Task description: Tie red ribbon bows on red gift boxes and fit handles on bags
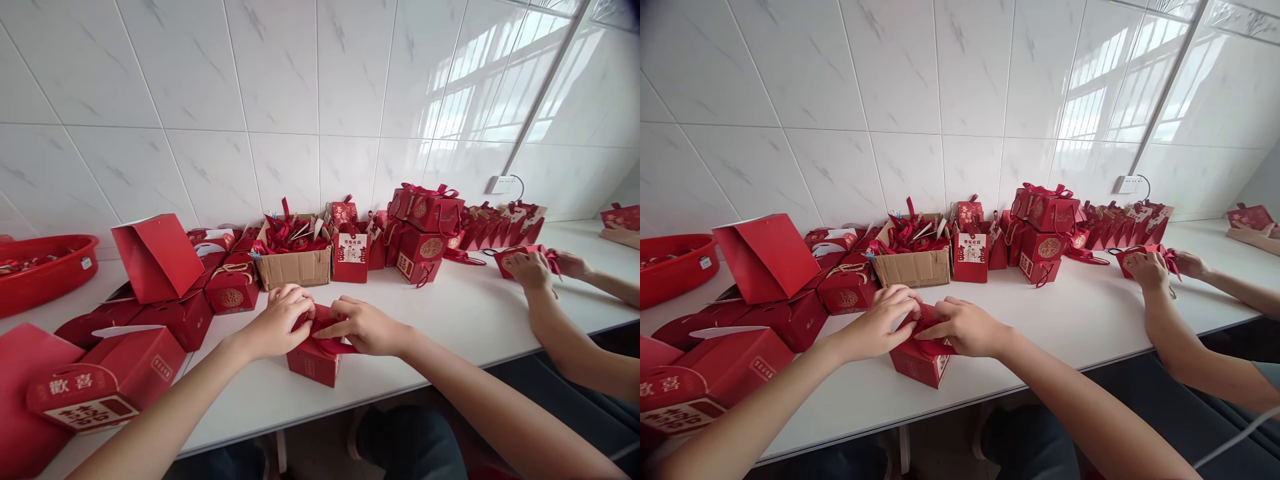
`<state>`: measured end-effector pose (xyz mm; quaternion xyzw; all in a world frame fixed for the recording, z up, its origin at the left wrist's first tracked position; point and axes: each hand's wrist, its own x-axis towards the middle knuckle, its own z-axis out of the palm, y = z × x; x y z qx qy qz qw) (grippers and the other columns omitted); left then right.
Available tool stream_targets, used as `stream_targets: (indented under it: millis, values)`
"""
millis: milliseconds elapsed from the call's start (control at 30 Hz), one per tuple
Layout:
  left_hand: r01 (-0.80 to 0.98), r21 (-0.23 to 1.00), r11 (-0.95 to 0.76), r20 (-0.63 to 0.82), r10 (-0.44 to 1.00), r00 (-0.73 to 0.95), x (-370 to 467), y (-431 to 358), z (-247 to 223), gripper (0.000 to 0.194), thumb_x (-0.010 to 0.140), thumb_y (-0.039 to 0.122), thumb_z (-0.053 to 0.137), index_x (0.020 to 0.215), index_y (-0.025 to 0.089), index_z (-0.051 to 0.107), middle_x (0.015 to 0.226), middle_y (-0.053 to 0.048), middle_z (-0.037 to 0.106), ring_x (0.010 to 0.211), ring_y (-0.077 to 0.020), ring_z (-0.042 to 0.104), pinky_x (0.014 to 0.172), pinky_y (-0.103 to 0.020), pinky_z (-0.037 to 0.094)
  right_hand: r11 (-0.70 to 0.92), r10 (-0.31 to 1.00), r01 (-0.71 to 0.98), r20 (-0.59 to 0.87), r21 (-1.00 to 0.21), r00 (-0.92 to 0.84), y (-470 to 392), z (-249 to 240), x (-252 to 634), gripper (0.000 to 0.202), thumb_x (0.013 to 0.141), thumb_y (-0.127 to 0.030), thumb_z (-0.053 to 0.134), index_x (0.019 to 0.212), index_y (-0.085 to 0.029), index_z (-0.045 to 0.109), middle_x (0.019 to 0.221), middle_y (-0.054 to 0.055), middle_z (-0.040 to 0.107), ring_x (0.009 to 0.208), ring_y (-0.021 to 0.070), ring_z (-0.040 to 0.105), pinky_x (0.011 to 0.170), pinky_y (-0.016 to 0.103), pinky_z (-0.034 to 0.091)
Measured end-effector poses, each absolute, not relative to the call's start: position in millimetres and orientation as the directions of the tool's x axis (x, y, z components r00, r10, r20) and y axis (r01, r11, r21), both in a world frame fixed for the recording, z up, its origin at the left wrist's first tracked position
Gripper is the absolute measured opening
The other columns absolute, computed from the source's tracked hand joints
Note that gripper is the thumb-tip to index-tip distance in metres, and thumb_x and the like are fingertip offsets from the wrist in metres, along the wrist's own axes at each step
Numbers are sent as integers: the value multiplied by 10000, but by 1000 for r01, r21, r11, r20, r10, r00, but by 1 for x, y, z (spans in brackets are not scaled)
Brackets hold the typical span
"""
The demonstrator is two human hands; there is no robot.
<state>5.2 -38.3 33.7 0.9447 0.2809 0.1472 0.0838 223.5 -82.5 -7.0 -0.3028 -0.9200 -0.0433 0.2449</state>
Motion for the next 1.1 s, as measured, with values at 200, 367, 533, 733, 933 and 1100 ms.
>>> stream_targets:
  millis: [200,367,533,733,933,1100]
  values:
    - [458,478,-749,147,583,799,6,-33,31,165,889,288,420,761,211,491,1132,-57,575,1160,-240,442,1017,-415,344,797,580,596,398,-98,-711,-83,-4,223,511,837,-38,472,1232,-319,632,850,67,458,773,189,370,707,301,388]
    - [421,594,-686,140,603,785,5,-26,19,241,887,381,455,723,205,472,1198,-75,538,1210,-244,428,1018,-396,373,788,601,604,369,-123,-709,-84,-3,223,561,815,-7,436,1243,-318,624,821,52,402,768,188,362,701,300,383]
    - [385,620,-683,209,617,759,7,-18,5,245,865,383,500,704,204,450,1215,-91,541,1193,-255,446,1001,-420,390,798,589,592,359,-114,-724,-87,-3,220,544,828,-35,428,1245,-326,620,823,50,404,745,183,347,735,317,391]
    - [483,508,-713,279,667,691,10,-13,4,295,841,410,538,639,197,568,1127,-71,602,1183,-304,407,1033,-539,275,810,571,575,378,-116,-729,-86,-9,220,538,817,-37,438,1254,-298,614,986,93,510,801,189,394,792,350,403]
    - [385,677,-628,250,687,682,9,-14,3,350,832,454,542,589,203,568,1179,-57,629,1224,-278,438,1068,-466,298,795,605,487,542,-361,-583,-88,-10,218,417,881,-66,403,1220,-197,608,862,72,537,768,165,485,733,307,445]
    - [309,815,-490,202,740,641,9,-25,7,291,820,430,579,645,201,539,1196,-70,635,1194,-264,500,1051,-431,327,608,790,455,550,-651,-269,-86,-8,211,260,872,-123,468,1120,-185,519,782,5,573,686,125,522,634,250,443]
